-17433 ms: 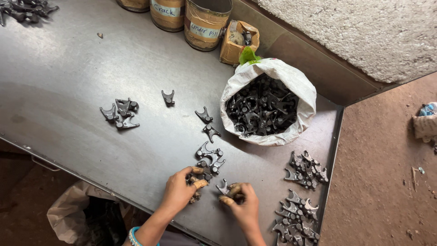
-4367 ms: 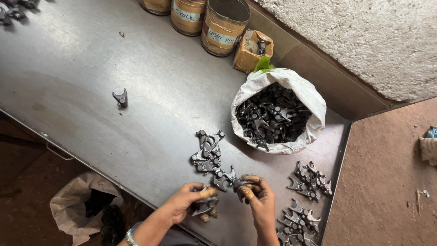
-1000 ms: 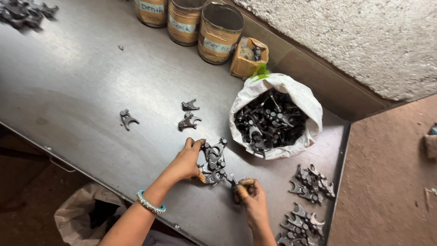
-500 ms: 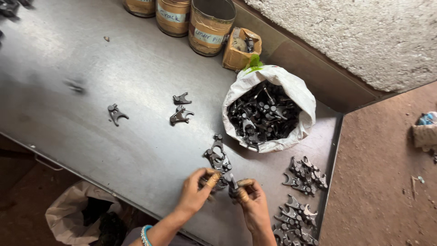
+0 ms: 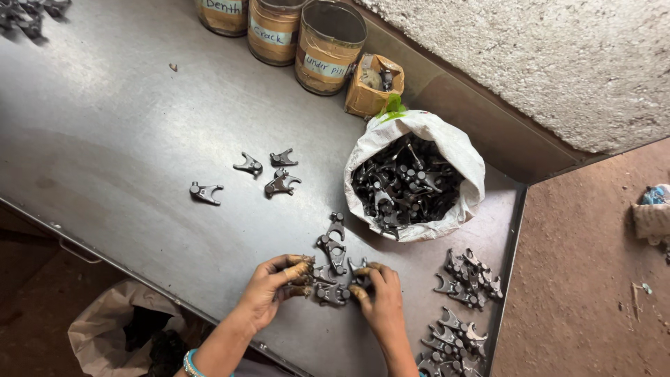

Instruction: The person picks dark metal castings from a large sack on a metal table, turns each piece over in their hands, and places it into one of several piles on the table, occasionally tossing pieces toward a pile. They continue sorting pieces one at a time throughout the episode.

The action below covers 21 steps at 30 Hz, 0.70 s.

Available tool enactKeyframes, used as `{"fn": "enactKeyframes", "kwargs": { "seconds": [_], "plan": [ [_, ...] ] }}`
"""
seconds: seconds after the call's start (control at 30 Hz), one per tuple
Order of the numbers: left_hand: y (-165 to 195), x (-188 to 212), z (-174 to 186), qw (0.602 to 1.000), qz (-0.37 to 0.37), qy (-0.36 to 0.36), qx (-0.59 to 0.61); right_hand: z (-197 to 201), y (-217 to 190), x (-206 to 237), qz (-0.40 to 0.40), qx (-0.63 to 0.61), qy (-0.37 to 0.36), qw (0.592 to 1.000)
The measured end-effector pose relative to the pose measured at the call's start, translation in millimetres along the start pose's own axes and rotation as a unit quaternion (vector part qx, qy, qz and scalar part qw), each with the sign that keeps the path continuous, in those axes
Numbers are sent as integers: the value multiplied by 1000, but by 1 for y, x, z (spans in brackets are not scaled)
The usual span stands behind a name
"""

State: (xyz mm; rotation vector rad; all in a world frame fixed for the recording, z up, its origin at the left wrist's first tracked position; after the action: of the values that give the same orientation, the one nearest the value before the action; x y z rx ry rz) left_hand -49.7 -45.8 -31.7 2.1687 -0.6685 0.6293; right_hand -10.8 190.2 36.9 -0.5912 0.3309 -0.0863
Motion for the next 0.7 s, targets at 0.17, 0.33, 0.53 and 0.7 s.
{"fn": "enactKeyframes", "kwargs": {
  "seconds": [0.17,0.33,0.53,0.7],
  "plan": [
    [-5,-5,-7,1000,6,2,22,10,16,16,-52,2,9,999],
    [-19,-6,-16,1000,19,-10,2,31,16,11,-48,24,43,998],
    [-20,-8,-19,1000,15,-26,-4,21,16,11,-53,19,23,998],
    [-17,-2,-28,998,35,-40,22,5,43,6,-203,-285,47,936]
  ]
}}
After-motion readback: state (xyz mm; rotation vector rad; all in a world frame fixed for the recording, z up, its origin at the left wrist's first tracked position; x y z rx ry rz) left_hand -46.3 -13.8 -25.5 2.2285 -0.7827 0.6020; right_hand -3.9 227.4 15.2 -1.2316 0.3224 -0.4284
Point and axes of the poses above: each hand's wrist, its own x-axis away from the middle knuckle, its own z-axis out of the back of the hand, y = z × x, the point moved 3 cm from there along -x, towards the middle knuckle, and after that the axes turned 9 degrees about y, right-handed, at the moved point
